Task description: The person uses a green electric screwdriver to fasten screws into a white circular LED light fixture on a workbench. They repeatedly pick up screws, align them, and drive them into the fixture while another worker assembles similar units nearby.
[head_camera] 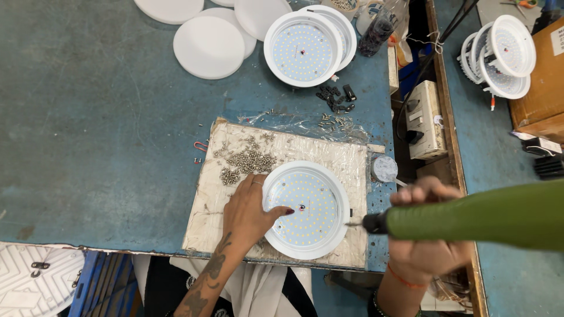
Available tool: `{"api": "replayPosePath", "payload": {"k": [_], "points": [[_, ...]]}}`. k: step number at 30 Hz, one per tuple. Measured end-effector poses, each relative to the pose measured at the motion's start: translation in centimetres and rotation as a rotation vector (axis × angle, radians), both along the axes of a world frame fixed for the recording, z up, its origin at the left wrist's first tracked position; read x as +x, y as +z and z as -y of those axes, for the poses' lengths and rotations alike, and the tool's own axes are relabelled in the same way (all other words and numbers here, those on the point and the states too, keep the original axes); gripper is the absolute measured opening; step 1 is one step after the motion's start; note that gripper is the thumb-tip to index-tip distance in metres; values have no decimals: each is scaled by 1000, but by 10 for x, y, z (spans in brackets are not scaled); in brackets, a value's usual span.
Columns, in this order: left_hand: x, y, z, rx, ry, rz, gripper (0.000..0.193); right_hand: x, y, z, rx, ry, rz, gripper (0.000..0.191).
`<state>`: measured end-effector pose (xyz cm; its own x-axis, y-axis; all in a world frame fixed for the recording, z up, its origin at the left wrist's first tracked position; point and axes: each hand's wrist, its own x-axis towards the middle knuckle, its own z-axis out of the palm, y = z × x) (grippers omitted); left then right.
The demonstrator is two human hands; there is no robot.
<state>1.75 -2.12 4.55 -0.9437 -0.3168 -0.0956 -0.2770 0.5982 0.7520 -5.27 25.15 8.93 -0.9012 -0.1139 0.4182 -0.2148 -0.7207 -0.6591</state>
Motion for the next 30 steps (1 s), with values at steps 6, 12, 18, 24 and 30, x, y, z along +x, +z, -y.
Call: {"api": "replayPosePath", "payload": {"k": [6, 12, 18, 24, 30], "points": [[-3, -1, -1, 7, 12, 87, 74, -15, -36, 26, 882, -161, -12, 38], [-5, -4, -3, -58, -14, 103, 71, -8, -45, 43, 1561, -128, 148, 55], [-6, -8, -5, -77, -22, 103, 71, -12, -39, 49, 1467, -123, 126, 50], [-4, -12, -5, -92, -20, 63, 74, -9, -41, 48, 1480, -136, 138, 52], [-2, -15, -4, -101, -31, 29, 72, -9, -39, 49, 1455, -138, 94, 53]]}}
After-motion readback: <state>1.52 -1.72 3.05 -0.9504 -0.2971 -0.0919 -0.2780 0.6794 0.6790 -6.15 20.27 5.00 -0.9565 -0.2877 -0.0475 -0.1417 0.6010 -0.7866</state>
